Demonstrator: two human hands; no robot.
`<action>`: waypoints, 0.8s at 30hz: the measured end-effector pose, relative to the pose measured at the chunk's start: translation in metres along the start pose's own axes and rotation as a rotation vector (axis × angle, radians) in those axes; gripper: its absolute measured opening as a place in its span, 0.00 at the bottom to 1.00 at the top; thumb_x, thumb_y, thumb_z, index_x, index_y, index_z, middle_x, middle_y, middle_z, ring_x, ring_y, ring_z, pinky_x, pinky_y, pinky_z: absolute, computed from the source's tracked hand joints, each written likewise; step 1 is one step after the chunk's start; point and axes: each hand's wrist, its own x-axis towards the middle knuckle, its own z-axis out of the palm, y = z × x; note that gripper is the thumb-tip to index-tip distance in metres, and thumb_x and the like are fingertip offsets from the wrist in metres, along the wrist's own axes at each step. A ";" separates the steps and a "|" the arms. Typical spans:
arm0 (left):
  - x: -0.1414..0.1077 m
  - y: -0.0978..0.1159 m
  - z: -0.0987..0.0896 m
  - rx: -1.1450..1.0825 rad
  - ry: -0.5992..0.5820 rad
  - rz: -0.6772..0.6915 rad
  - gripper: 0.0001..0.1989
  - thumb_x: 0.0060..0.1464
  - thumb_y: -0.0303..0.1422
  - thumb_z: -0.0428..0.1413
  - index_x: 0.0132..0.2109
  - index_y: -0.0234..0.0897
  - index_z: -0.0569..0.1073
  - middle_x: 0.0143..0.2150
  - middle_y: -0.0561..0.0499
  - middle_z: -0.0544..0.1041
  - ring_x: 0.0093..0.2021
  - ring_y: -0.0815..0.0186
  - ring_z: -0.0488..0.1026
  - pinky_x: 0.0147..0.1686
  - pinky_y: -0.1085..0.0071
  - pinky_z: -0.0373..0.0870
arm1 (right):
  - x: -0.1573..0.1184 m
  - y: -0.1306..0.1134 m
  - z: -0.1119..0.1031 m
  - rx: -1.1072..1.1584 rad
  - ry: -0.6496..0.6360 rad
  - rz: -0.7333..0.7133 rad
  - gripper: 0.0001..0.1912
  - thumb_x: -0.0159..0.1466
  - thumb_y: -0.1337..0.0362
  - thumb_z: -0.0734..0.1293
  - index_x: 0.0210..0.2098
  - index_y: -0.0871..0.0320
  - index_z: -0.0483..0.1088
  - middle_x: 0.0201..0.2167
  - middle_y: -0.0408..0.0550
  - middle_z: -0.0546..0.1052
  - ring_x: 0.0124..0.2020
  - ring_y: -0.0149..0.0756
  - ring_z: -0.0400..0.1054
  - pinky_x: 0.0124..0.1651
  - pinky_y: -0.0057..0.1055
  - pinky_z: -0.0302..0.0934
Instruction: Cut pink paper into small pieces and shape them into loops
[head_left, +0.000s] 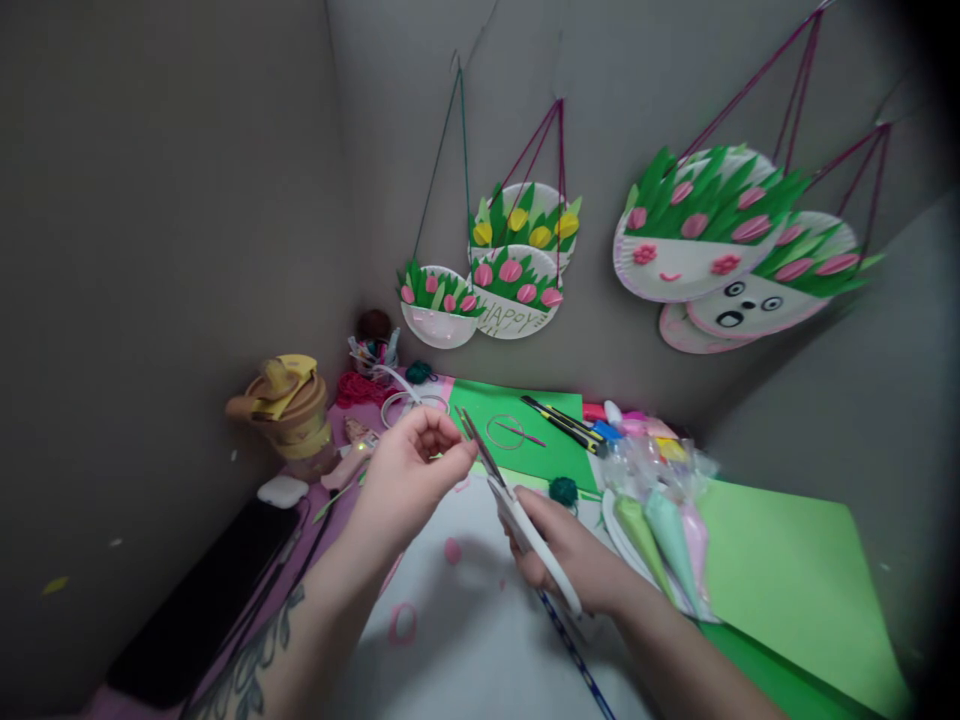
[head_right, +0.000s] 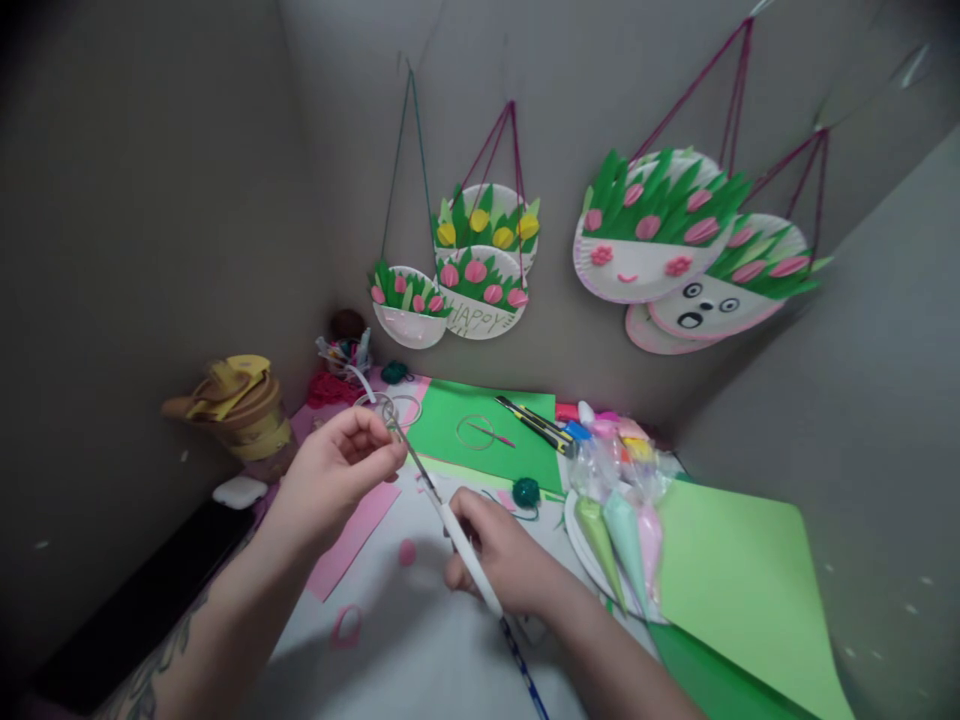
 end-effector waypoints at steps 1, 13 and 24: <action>0.000 0.000 0.000 0.003 -0.004 -0.003 0.10 0.44 0.30 0.61 0.28 0.36 0.66 0.24 0.57 0.68 0.24 0.74 0.65 0.24 0.78 0.62 | 0.000 0.001 0.000 -0.008 0.001 -0.001 0.12 0.45 0.70 0.64 0.28 0.56 0.57 0.27 0.40 0.64 0.29 0.32 0.56 0.32 0.28 0.52; 0.002 0.000 -0.003 -0.066 0.007 -0.022 0.11 0.44 0.31 0.63 0.31 0.35 0.67 0.24 0.57 0.70 0.24 0.75 0.67 0.25 0.79 0.65 | 0.006 0.004 0.004 0.102 0.098 0.024 0.15 0.48 0.62 0.69 0.25 0.56 0.56 0.23 0.38 0.62 0.25 0.30 0.53 0.27 0.26 0.49; 0.000 -0.003 0.002 -0.116 0.071 -0.069 0.13 0.43 0.33 0.64 0.33 0.36 0.67 0.25 0.57 0.70 0.25 0.74 0.67 0.25 0.78 0.69 | 0.002 -0.007 0.012 0.226 -0.004 0.043 0.14 0.48 0.63 0.66 0.30 0.54 0.57 0.24 0.40 0.65 0.25 0.31 0.58 0.28 0.28 0.55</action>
